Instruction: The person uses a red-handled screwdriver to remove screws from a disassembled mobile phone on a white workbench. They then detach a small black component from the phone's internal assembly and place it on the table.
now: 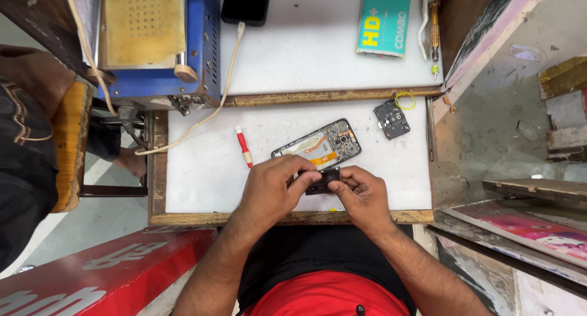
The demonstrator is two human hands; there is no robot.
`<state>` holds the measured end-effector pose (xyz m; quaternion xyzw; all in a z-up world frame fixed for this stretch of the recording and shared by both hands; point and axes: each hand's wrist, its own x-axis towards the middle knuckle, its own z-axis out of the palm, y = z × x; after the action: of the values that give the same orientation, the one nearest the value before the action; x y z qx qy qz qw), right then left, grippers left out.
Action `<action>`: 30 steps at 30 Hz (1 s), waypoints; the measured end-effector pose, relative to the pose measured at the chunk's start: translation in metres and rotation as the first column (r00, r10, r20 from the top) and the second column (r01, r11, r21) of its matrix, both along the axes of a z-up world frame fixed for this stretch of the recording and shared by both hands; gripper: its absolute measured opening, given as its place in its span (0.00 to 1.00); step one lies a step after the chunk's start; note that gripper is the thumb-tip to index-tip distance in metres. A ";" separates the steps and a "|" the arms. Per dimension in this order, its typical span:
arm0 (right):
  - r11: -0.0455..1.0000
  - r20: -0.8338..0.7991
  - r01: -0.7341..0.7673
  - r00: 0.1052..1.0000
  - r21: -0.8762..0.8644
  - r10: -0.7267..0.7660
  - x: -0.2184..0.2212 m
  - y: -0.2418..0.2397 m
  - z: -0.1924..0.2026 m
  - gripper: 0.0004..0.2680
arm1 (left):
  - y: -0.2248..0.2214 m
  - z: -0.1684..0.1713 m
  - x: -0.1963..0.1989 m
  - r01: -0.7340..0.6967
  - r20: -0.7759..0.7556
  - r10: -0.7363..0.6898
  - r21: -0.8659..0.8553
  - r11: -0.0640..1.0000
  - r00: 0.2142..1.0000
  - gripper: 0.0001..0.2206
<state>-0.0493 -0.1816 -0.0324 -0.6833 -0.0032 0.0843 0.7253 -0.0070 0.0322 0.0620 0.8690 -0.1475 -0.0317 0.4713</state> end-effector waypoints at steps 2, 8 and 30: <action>1.000 0.004 0.017 1.000 -0.016 -0.017 0.000 -0.001 -0.001 0.07 | 0.006 0.005 0.002 0.064 0.040 -0.068 0.085 0.994 0.997 0.09; 0.996 0.012 0.006 1.000 0.084 -0.007 0.002 -0.005 -0.006 0.09 | 0.008 0.018 0.003 0.037 0.048 -0.046 0.185 0.982 0.998 0.09; 0.992 0.107 0.012 0.994 0.129 -0.026 0.010 -0.002 0.020 0.09 | 0.059 0.164 0.154 -0.645 0.955 -0.082 0.254 0.721 0.284 0.05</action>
<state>-0.0390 -0.1832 -0.0128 -0.6387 -0.0415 0.0399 0.7673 0.1474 0.0911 0.2259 0.8353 -0.1988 0.5124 -0.0102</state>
